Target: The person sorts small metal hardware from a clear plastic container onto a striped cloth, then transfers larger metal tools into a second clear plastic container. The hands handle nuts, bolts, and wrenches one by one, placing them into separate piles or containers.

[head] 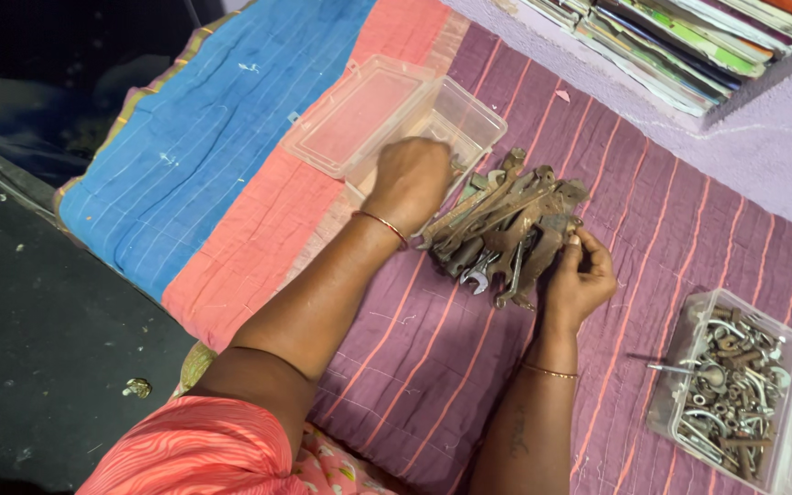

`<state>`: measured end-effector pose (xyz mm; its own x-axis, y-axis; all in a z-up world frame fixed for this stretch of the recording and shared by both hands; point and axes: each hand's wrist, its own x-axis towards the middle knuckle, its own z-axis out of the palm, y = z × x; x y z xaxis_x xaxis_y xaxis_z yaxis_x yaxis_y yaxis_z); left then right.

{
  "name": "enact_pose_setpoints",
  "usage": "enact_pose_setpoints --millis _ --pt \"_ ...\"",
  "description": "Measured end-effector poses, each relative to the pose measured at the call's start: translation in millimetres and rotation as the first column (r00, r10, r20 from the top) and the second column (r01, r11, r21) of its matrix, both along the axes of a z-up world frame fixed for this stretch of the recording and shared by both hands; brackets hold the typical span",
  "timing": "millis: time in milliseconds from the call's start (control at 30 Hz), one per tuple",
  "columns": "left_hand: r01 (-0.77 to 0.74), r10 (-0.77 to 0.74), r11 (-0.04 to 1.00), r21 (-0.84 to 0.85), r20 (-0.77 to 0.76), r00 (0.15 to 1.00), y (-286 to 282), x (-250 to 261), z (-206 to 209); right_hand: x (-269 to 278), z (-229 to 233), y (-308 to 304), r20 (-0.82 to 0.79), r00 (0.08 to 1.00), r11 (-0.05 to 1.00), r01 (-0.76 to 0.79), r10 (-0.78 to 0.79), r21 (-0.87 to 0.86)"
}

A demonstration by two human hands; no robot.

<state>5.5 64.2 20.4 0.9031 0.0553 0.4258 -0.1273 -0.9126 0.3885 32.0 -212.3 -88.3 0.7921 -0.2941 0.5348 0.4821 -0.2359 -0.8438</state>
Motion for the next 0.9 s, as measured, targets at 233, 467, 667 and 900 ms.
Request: enact_pose_setpoints --millis 233,467,667,900 --pt "0.443 -0.407 0.894 -0.073 0.281 0.869 -68.1 -16.2 -24.6 2.1 -2.6 0.7 -0.034 0.999 1.0 0.0 0.0 0.027" --pt "0.433 -0.431 0.9 -0.046 0.046 0.901 -71.0 -7.5 -41.1 2.9 -1.9 1.6 -0.075 0.997 0.998 -0.008 0.012 0.059" --pt "0.349 -0.343 0.922 -0.17 0.066 0.937 -57.7 -1.9 -19.6 1.9 -3.3 -0.3 -0.032 0.999 0.999 -0.034 0.035 0.031" --pt "0.213 -0.253 0.815 -0.538 0.0 0.968 -9.5 -7.8 16.4 0.9 -3.4 1.8 -0.051 0.998 0.998 -0.025 0.028 0.061"
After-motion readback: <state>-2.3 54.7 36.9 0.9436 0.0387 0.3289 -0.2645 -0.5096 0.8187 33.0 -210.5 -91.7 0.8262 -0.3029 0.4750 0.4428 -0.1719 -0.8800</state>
